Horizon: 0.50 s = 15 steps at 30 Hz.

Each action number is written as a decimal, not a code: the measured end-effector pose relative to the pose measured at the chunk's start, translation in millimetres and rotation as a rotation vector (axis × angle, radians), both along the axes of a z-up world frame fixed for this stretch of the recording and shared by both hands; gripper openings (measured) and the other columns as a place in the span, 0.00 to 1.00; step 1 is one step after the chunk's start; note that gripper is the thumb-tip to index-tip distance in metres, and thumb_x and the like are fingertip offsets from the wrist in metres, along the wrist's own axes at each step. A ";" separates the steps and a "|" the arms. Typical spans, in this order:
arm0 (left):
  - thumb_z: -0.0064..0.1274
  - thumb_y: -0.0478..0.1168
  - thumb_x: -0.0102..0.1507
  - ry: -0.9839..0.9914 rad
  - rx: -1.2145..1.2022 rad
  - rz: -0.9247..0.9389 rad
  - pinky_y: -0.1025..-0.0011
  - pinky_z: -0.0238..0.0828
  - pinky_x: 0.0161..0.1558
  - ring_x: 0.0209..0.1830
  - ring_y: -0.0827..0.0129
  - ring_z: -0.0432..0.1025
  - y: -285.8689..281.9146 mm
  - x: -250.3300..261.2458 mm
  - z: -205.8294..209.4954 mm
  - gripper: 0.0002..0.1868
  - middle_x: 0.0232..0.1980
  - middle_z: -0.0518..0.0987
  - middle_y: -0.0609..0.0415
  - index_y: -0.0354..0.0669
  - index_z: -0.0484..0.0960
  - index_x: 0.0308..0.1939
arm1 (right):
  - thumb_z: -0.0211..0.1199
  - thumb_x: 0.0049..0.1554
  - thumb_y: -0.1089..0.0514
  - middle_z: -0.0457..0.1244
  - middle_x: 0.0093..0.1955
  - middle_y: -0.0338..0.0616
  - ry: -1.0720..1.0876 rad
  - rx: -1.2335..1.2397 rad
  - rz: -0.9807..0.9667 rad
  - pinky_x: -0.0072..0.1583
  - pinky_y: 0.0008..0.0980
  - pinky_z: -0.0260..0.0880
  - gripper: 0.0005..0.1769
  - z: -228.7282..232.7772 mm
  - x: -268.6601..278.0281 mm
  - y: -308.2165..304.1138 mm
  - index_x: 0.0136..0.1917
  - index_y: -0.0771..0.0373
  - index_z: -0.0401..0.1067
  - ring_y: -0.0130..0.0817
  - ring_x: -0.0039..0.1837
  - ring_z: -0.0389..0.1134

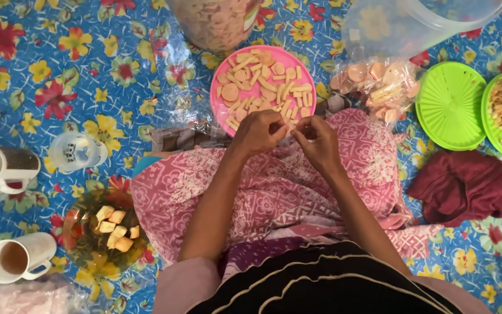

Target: Packaging small snack pieces into individual plastic bags while sitting on the floor

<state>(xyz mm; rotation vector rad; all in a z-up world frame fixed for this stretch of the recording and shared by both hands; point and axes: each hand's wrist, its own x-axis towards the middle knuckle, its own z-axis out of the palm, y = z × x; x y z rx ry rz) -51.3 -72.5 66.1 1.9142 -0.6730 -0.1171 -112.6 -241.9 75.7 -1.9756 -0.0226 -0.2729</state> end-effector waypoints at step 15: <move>0.58 0.45 0.52 -0.032 -0.008 -0.047 0.48 0.45 0.59 0.49 0.59 0.68 4.0 7.7 -11.2 0.09 0.35 0.76 0.59 0.52 0.73 0.30 | 0.50 0.53 0.76 0.66 0.42 0.44 0.049 0.067 0.184 0.44 0.23 0.64 0.18 -4.6 0.5 -16.3 0.39 0.59 0.77 0.30 0.44 0.64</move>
